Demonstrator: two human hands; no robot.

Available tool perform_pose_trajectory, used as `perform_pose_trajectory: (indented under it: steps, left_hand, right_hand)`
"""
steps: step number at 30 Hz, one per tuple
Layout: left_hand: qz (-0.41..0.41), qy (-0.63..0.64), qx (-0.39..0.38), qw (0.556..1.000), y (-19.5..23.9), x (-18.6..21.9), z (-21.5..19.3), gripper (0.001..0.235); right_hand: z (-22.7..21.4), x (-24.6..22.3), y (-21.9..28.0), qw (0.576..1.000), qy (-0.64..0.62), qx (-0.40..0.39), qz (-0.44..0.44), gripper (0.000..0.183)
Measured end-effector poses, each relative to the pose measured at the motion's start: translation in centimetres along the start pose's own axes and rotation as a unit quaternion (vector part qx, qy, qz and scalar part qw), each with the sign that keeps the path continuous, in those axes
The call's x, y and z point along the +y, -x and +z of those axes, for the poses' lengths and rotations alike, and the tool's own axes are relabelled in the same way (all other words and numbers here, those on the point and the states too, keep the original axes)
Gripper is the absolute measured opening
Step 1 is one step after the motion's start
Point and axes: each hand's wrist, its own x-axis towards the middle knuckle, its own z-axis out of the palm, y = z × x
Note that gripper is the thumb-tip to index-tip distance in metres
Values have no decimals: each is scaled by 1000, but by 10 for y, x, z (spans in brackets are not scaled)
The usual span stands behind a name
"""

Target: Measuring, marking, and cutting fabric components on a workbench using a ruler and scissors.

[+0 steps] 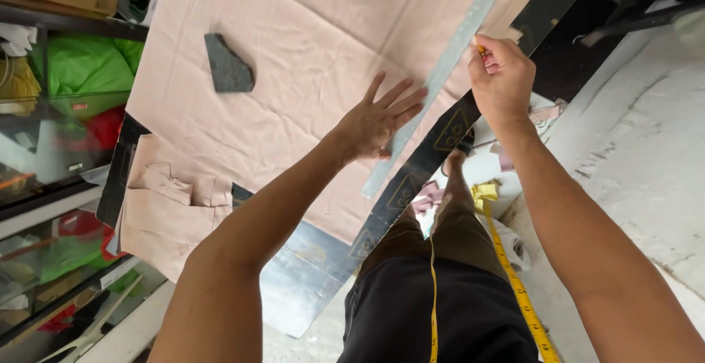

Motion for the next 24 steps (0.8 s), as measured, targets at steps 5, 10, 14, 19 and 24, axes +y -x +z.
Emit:
perform_pose_trajectory:
  steps: [5, 10, 14, 19, 24]
  left_hand:
    - [6, -8, -9, 1000, -3, -5, 8, 115]
    - [16, -1, -15, 1000, -2, -6, 5, 112]
    - [24, -1, -29, 999, -2, -8, 0, 112]
    - [24, -6, -44, 999, -3, -8, -5, 112]
    - [59, -10, 18, 998, -17, -17, 38, 135]
  right_hand:
    - [15, -83, 87, 996, 65, -8, 54, 13]
    - [10, -172, 174, 991, 24, -108, 76, 9]
    - [13, -171, 186, 981, -79, -121, 129, 19]
    - [-5, -92, 73, 964, -99, -121, 214, 7]
    - [-16, -15, -71, 932, -11, -106, 347, 17]
